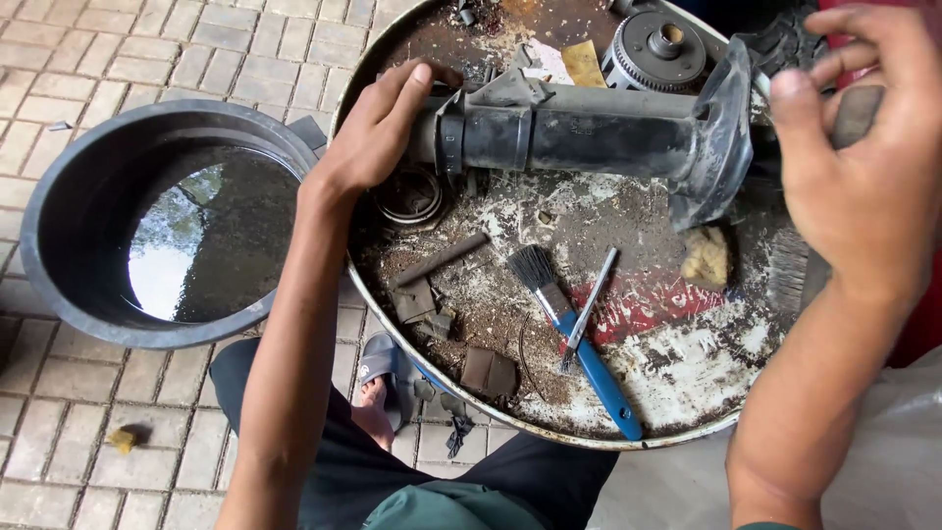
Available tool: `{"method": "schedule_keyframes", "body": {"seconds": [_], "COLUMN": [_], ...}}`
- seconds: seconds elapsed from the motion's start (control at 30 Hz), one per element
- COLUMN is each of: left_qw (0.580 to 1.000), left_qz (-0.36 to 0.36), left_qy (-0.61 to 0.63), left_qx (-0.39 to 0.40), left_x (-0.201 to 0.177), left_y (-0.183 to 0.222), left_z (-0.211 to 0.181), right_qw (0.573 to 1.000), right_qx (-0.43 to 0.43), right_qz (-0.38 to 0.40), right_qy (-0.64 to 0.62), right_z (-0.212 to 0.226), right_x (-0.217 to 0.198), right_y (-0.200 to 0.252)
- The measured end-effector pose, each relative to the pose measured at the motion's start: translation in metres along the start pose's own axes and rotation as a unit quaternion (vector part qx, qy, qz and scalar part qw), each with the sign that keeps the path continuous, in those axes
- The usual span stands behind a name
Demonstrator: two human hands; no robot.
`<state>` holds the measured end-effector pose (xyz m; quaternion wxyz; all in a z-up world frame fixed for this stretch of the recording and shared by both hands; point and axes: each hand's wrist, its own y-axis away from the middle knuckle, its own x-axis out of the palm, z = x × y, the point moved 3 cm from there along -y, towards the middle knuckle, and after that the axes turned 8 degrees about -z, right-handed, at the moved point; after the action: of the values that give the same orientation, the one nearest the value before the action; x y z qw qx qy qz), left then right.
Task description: Scraping and brushing a metal automotive strut to remove rust and debris on a barrel-top workbench
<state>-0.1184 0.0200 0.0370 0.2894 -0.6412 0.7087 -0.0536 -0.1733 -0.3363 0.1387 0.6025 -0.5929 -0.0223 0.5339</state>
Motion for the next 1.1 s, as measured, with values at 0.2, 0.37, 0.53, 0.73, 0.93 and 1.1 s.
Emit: {"method": "schedule_keyframes", "body": {"seconds": [0.2,0.37,0.53,0.73,0.93,1.1], "left_qw": [0.999,0.979,0.996,0.994,0.99,0.988], "left_qz": [0.036,0.027,-0.003,-0.018,-0.009,0.002], "left_qy": [-0.036,-0.131,-0.089,-0.096,-0.119,-0.113], "left_qx": [-0.011,-0.151,0.009,0.042,0.076,0.102], "left_x": [0.001,0.002,0.002,0.002,0.001,0.001], "left_y": [0.002,0.008,0.003,0.004,0.004,0.002], "left_z": [-0.003,0.007,-0.005,-0.007,-0.005,-0.002], "right_qw": [0.986,0.984,0.983,0.984,0.987,0.987], "right_qx": [-0.009,0.007,-0.029,-0.049,-0.035,-0.04], "right_qz": [0.065,0.093,0.063,0.05,0.062,0.062], "right_qy": [0.155,0.15,0.171,0.164,0.142,0.141], "right_z": [-0.008,-0.013,-0.017,-0.018,-0.01,-0.011], "right_x": [0.011,0.027,0.03,0.028,0.023,0.021], "right_y": [-0.005,-0.007,-0.005,-0.005,-0.007,-0.008]}}
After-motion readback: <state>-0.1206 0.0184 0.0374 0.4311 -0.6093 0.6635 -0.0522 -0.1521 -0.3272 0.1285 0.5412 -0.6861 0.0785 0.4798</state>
